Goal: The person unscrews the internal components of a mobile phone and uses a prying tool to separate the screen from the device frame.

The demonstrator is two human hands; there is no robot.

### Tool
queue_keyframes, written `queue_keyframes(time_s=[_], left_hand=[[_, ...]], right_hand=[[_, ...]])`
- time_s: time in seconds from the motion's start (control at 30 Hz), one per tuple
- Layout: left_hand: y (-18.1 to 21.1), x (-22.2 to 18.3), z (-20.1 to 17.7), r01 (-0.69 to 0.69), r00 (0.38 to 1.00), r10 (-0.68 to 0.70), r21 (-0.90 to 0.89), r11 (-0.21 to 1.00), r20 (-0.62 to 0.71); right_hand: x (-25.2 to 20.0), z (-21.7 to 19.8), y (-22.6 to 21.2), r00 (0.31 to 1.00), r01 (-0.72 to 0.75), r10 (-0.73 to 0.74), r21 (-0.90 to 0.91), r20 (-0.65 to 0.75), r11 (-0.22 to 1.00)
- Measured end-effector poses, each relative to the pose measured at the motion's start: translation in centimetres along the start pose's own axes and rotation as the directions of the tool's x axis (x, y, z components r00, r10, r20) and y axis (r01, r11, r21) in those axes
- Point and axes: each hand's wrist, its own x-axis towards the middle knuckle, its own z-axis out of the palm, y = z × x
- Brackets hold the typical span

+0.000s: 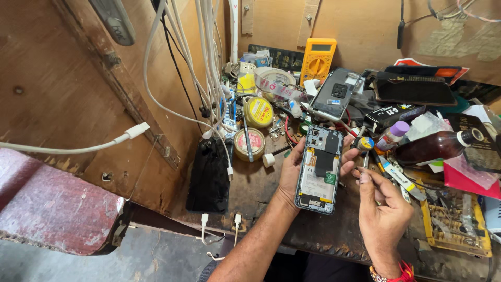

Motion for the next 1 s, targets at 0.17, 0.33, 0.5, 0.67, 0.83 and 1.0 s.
queue_keyframes(time_s=[0.17,0.33,0.5,0.67,0.83,1.0], left_hand=[[0.4,-0.2,-1.0,-0.030,0.999,0.035,0.120,0.992,-0.035],[0.6,-0.2,-1.5,-0.049,0.995,0.065,0.204,0.978,-0.076],[0.1,-0.2,-0.6,-0.042,0.998,0.049,0.176,0.984,-0.039],[-0.2,-0.2,0.1,0.005,1.000,-0.004,0.091,0.996,-0.016],[-0.4,-0.2,0.5,0.008,0.999,-0.006,0.076,0.997,-0.035],[-0.2,0.0,0.7,0.033,0.997,-0.033,-0.003,0.999,-0.070]], right_hand=[[0.3,-0.2,-0.8,0.999,0.016,-0.018,0.067,0.032,0.998],[0.9,-0.2,-1.5,0.997,0.003,-0.012,0.123,0.073,0.992],[1.0,-0.4,-1.9,0.997,-0.005,-0.005,0.132,0.074,0.991],[0.8,-0.7,-1.4,1.000,-0.011,0.009,0.111,0.020,0.994],[0.8,-1.0,-0.8,1.000,-0.015,0.015,0.112,0.000,0.994],[1.1,-0.7,-0.6,1.000,-0.022,0.024,0.142,-0.010,0.990]])
